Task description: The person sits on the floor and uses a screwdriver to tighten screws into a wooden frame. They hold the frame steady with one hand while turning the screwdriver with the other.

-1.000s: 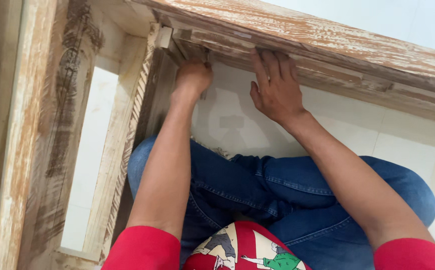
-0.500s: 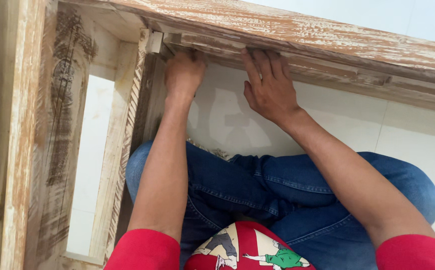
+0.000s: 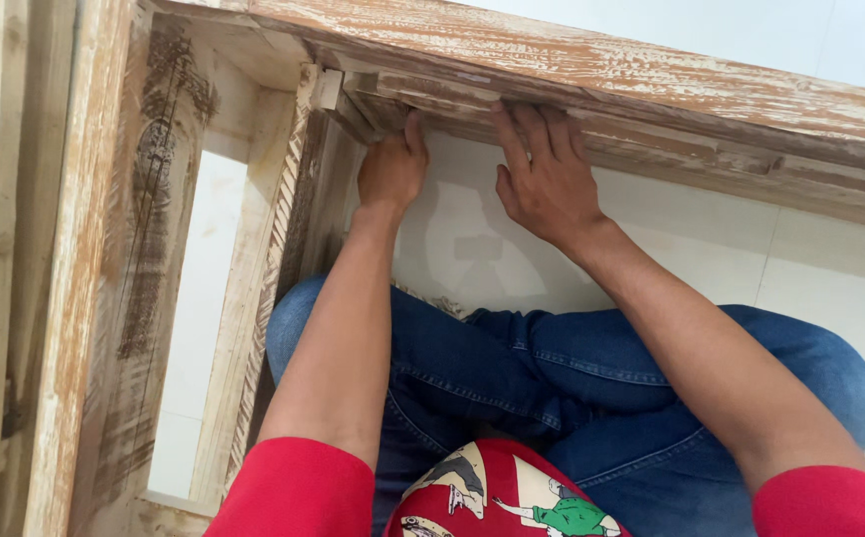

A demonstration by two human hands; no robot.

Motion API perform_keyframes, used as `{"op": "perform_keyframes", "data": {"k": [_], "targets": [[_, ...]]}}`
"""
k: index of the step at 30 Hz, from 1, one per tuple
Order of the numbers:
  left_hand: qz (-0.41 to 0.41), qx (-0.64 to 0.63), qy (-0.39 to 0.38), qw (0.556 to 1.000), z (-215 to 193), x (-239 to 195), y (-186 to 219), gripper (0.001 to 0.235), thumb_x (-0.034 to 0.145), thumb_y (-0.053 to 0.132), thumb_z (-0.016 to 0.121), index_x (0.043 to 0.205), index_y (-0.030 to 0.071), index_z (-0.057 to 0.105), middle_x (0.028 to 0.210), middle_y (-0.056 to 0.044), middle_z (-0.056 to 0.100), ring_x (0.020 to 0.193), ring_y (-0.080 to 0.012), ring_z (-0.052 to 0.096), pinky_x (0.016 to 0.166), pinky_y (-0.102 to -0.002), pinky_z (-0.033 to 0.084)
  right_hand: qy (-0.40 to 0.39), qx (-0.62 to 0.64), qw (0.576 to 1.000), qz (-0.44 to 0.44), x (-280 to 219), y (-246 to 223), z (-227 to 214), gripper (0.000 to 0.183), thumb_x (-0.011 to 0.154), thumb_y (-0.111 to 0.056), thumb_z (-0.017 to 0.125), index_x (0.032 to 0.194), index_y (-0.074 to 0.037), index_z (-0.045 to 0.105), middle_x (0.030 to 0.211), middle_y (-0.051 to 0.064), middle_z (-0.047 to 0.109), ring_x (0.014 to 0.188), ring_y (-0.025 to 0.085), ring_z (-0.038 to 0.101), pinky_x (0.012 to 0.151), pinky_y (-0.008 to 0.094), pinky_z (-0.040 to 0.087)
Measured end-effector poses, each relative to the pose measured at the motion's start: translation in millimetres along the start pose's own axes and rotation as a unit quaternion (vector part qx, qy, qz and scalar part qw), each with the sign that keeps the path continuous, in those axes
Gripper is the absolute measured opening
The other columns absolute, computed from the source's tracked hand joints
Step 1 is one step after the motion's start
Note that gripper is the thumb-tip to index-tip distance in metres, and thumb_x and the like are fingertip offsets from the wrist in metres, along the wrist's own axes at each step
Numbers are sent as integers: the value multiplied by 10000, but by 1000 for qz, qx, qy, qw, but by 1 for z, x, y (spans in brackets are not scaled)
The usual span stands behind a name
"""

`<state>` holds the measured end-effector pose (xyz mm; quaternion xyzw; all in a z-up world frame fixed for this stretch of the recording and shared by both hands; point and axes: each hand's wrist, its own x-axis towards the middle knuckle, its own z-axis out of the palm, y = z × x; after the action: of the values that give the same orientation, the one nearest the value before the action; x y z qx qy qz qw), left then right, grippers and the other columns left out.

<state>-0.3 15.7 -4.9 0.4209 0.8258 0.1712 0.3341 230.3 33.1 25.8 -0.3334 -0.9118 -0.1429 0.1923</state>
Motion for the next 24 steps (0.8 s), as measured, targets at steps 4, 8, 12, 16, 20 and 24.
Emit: {"op": "perform_keyframes", "data": {"k": [4, 8, 12, 16, 20, 24], "targets": [[-50, 17, -63, 997, -8, -5, 8, 877, 991, 630, 61, 927, 159, 798, 1137, -191, 757, 1097, -473, 654, 887, -603, 475, 3, 18, 1000, 0, 0, 1, 0, 691, 956, -221, 698, 1576, -28, 464, 1409, 177, 562, 1234, 371, 558, 1014, 500, 504], [-89, 16, -99, 991, -6, -3, 7, 936, 939, 661, -4, 1419, 157, 621, 1364, -192, 661, 1226, -422, 622, 965, -555, 494, 6, 15, 1000, -2, 0, 0, 0, 730, 947, -226, 730, 1591, -32, 447, 1407, 168, 564, 1236, 359, 558, 1020, 497, 508], [-134, -40, -155, 978, -2, 7, 0, 995, 860, 786, 29, 1027, 105, 736, 832, -142, 730, 715, -300, 681, 674, -428, 522, -2, 11, 1000, 5, -1, 1, 2, 720, 939, -248, 723, 1580, -34, 472, 1402, 163, 566, 1217, 351, 558, 993, 479, 512], [-165, -72, -172, 968, -4, 5, 5, 1040, 827, 811, 46, 1193, 110, 722, 857, -137, 716, 682, -252, 634, 588, -385, 494, 0, 9, 1000, -2, 1, 1, -2, 734, 925, -250, 739, 1576, -36, 477, 1408, 179, 573, 1224, 364, 566, 994, 481, 506], [-173, -32, -213, 961, -17, 0, 17, 530, 1039, 562, 247, 1303, 151, 452, 806, -204, 741, 569, -261, 672, 491, -349, 513, 0, 1, 1000, -1, 1, 0, -1, 737, 924, -250, 740, 1578, -35, 476, 1399, 172, 578, 1225, 360, 569, 1005, 483, 506], [-217, -27, -202, 955, -36, -15, 36, 910, 1039, 682, 143, 1062, -55, 676, 831, -222, 761, 545, -259, 677, 467, -348, 584, 9, 15, 1000, -1, 0, 1, 0, 753, 923, -216, 746, 1590, -29, 451, 1412, 174, 570, 1238, 369, 561, 1022, 491, 506]]}}
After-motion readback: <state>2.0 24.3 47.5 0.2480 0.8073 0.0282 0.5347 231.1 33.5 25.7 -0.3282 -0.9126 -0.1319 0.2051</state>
